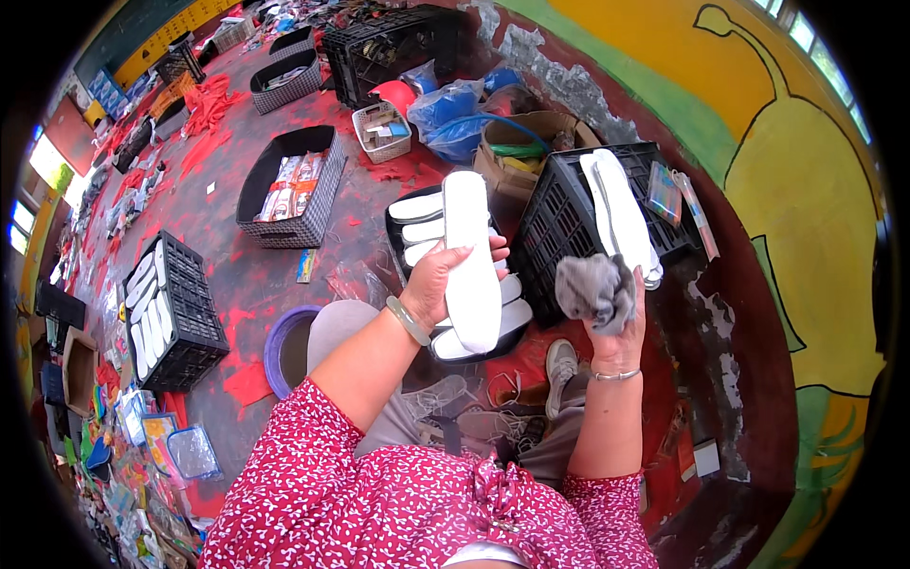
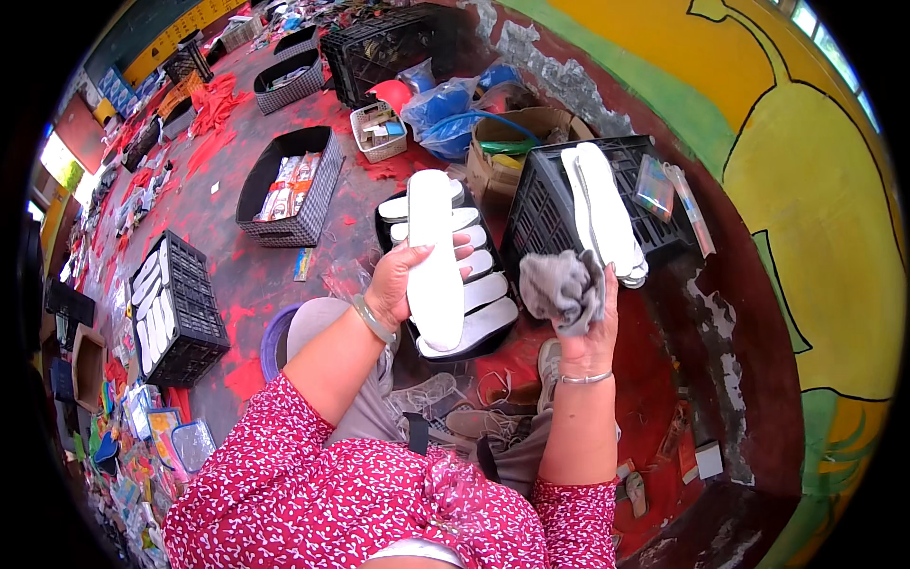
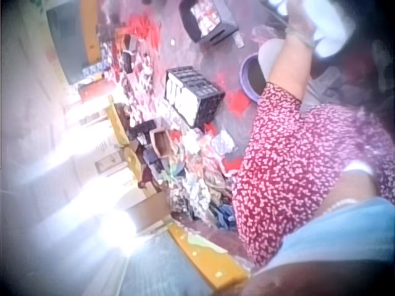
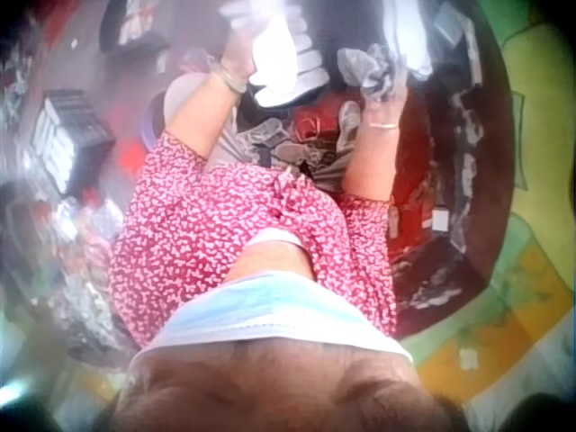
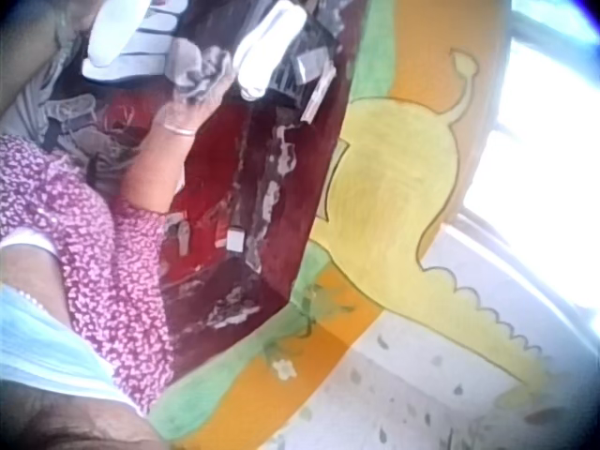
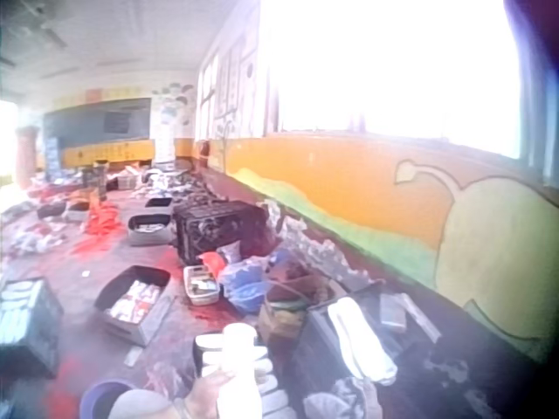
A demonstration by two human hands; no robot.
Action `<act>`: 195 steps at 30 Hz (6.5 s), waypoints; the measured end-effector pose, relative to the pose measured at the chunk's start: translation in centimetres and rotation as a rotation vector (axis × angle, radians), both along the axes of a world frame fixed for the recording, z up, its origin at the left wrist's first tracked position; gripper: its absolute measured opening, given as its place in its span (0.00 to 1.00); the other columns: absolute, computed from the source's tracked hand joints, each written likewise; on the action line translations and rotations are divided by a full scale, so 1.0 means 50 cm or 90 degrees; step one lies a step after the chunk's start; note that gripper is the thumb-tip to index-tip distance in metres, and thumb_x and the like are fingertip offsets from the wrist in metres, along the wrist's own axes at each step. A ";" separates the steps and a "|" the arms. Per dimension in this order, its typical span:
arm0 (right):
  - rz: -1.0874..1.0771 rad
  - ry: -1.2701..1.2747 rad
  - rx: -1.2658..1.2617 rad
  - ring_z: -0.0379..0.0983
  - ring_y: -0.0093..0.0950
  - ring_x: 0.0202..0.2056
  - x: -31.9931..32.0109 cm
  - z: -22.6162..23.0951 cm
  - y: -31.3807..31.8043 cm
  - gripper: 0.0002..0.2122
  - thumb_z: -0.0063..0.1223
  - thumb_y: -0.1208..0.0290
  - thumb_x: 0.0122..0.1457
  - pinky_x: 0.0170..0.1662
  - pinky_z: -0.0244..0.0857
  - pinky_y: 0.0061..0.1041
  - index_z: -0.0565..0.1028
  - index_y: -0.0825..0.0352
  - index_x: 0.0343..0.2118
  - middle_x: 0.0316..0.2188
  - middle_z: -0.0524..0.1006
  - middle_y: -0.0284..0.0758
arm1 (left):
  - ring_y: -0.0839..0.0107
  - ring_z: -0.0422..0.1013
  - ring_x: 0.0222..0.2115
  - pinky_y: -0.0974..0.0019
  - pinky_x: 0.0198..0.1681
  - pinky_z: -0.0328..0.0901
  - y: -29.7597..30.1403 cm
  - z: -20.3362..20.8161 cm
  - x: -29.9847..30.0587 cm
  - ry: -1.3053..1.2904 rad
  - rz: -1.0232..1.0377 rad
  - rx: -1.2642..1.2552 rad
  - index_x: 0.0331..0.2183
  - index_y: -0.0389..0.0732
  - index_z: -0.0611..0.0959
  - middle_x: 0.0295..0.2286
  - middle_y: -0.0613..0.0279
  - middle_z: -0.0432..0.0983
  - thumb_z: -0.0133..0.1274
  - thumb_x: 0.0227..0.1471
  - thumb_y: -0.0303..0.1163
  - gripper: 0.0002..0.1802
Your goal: The person wipes shoe soles using a small cloth. They pick up individual soles from a stack, clean both sides with the cloth, and then place them back onto the stack or into a nearby crate.
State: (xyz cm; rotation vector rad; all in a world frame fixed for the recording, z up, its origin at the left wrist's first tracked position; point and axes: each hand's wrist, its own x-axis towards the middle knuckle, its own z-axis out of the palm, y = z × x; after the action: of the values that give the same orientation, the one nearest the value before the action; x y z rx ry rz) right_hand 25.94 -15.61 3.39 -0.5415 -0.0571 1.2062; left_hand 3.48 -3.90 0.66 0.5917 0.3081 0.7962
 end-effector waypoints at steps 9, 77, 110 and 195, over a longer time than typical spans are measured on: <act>-0.051 -1.036 0.075 0.64 0.36 0.53 -0.158 -0.025 0.022 0.18 0.53 0.70 0.54 0.55 0.54 0.34 0.70 0.60 0.50 0.49 0.70 0.40 | 0.67 0.69 0.46 0.62 0.51 0.64 -0.058 -0.051 0.040 0.021 -0.191 0.058 0.52 0.41 0.67 0.47 0.58 0.69 0.43 0.59 0.39 0.22; -0.030 -0.956 -0.168 0.73 0.44 0.28 -0.164 -0.097 0.091 0.13 0.52 0.60 0.56 0.32 0.65 0.34 0.75 0.67 0.34 0.24 0.75 0.45 | 0.84 0.63 0.26 0.77 0.30 0.61 -0.045 -0.055 0.092 0.292 0.327 0.265 0.34 0.36 0.76 0.27 0.70 0.71 0.41 0.61 0.38 0.16; 0.242 -0.959 -0.156 0.69 0.23 0.21 -0.092 -0.046 0.017 0.07 0.56 0.69 0.53 0.27 0.63 0.23 0.76 0.67 0.32 0.20 0.74 0.34 | 0.61 0.66 0.48 0.60 0.53 0.59 0.105 -0.051 0.007 0.456 0.728 0.218 0.52 0.31 0.65 0.45 0.48 0.68 0.47 0.58 0.37 0.26; -0.012 -0.733 -0.089 0.70 0.15 0.34 -0.104 -0.082 0.056 0.10 0.51 0.75 0.57 0.38 0.65 0.16 0.75 0.73 0.40 0.32 0.77 0.29 | 0.82 0.68 0.36 0.75 0.40 0.65 -0.038 -0.075 0.084 0.203 -0.025 0.309 0.45 0.33 0.75 0.36 0.67 0.74 0.47 0.59 0.33 0.15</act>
State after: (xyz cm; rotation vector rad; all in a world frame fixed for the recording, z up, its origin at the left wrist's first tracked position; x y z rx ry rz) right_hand 20.74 -12.81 -0.69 -1.2972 -0.9426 0.7460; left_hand 7.69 -5.81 -3.09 1.1833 0.3965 0.7401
